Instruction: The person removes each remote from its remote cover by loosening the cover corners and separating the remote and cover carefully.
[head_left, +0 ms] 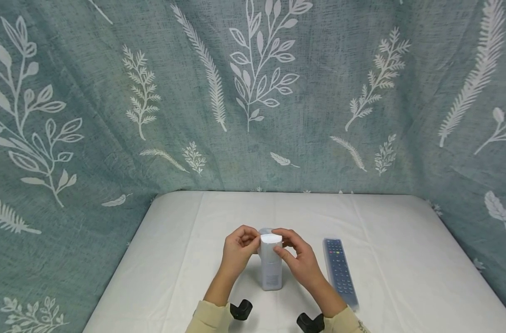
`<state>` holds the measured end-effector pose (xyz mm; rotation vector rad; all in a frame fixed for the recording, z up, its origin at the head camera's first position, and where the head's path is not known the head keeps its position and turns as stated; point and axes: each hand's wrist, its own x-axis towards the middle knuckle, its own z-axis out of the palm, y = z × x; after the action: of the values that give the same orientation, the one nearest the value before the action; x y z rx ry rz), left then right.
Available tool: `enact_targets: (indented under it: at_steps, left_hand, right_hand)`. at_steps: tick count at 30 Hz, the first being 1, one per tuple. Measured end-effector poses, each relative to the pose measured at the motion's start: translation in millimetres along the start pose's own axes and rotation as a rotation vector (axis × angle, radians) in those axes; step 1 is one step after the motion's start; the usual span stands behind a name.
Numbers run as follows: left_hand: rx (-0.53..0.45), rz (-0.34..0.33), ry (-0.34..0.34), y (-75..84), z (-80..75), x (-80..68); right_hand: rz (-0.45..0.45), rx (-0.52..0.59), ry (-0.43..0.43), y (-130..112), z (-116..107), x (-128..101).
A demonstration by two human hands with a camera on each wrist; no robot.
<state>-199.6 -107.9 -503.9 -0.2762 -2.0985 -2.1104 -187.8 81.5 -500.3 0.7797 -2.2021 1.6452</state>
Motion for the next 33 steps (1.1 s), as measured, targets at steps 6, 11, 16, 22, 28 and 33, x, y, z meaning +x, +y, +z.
enact_targets:
  at_steps: [6,11,16,22,28,33]
  left_hand:
    - [-0.035,0.035,-0.014,-1.8,2.4,-2.8]
    - [0.0,0.068,-0.042,-0.4,4.0,-7.3]
    - [0.032,0.106,-0.107,-3.2,4.4,-11.6]
    - [-0.007,0.106,-0.15,-8.9,3.2,-16.3]
    - [0.002,0.077,-0.15,-13.3,2.9,-19.3]
    - [0.058,0.051,-0.162,-16.2,3.3,-20.1]
  right_hand:
    - [0.051,0.054,0.007,10,-1,-2]
    - [0.102,0.094,0.015,10,-1,-2]
    - [0.151,0.1,0.027,9,0,-3]
    - [0.19,0.1,0.025,8,-1,-5]
    - [0.177,0.067,0.008,10,-2,-8]
    - [0.165,0.046,0.0,14,-2,-10]
